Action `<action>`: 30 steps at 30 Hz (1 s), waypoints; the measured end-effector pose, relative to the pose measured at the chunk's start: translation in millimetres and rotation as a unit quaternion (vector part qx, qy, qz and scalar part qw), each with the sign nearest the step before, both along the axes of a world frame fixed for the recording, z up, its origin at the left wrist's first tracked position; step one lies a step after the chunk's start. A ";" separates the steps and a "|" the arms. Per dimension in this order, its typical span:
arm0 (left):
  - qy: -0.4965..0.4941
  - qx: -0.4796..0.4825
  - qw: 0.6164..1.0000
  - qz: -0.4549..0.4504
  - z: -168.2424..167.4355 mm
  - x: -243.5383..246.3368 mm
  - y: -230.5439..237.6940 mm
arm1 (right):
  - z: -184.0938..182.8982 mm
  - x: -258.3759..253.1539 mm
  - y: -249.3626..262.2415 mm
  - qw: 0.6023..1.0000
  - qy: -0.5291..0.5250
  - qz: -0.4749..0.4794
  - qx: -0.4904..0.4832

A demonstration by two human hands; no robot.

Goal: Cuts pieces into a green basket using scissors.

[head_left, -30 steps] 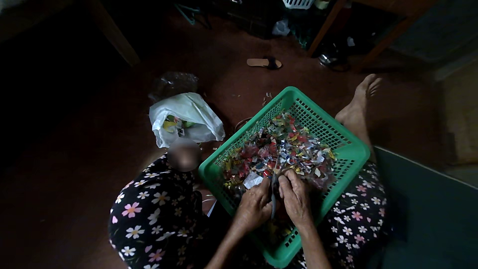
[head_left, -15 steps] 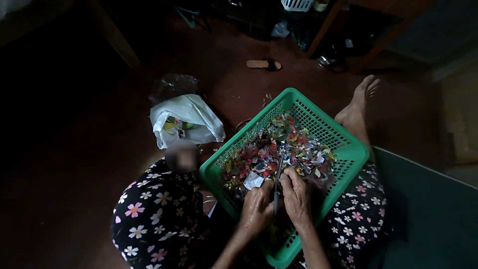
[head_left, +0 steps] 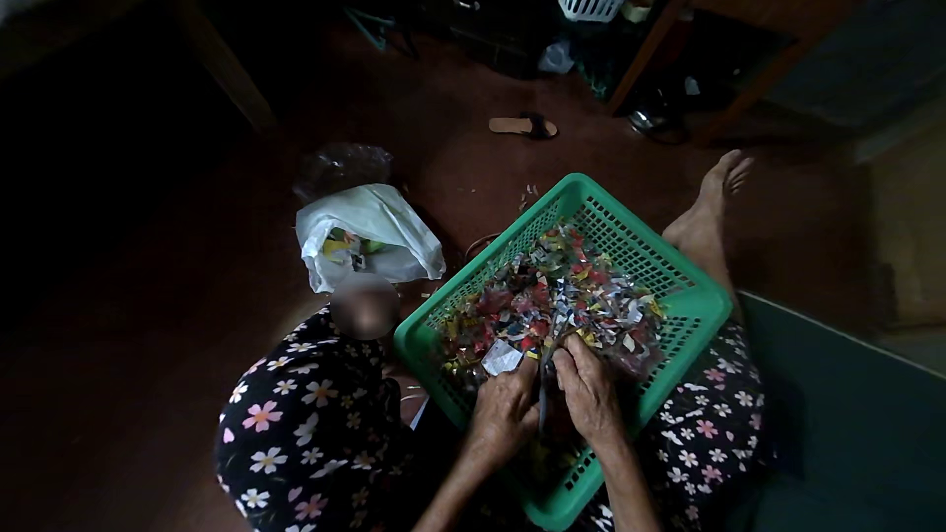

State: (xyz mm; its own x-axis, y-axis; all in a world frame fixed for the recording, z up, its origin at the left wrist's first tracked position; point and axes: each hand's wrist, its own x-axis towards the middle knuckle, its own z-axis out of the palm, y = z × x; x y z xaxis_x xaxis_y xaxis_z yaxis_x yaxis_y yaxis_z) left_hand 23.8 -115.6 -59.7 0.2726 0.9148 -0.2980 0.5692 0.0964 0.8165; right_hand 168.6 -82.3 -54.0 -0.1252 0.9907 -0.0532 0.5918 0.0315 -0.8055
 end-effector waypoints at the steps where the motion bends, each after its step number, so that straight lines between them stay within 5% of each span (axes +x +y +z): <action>1: -0.001 -0.001 1.000 0.001 -0.9 1.0 0.1 | 0.6 -0.3 0.3 1.000 -0.003 -0.004 0.002; 11: -0.283 0.005 0.958 0.051 -26.7 8.8 -0.7 | 4.4 -5.5 5.6 0.994 -0.091 -0.020 0.049; 18: -0.484 -0.171 0.851 0.113 -14.8 15.4 -1.4 | -1.7 0.7 9.4 0.993 -0.109 -0.007 0.034; 21: -0.487 -0.209 0.834 0.152 -4.9 11.8 -4.4 | 15.0 8.6 17.2 0.982 -0.153 0.065 -0.087; 23: -0.438 -0.204 0.862 0.155 1.4 3.0 -8.5 | 35.0 12.4 32.5 0.957 -0.208 0.113 -0.170; 26: -0.358 -0.122 0.903 0.202 2.9 -2.4 -19.9 | 41.5 3.7 56.6 0.978 -0.188 0.072 -0.056; 30: -0.316 -0.003 0.901 0.296 7.0 -1.3 -23.8 | 8.6 -46.1 99.6 0.993 -0.106 0.027 0.044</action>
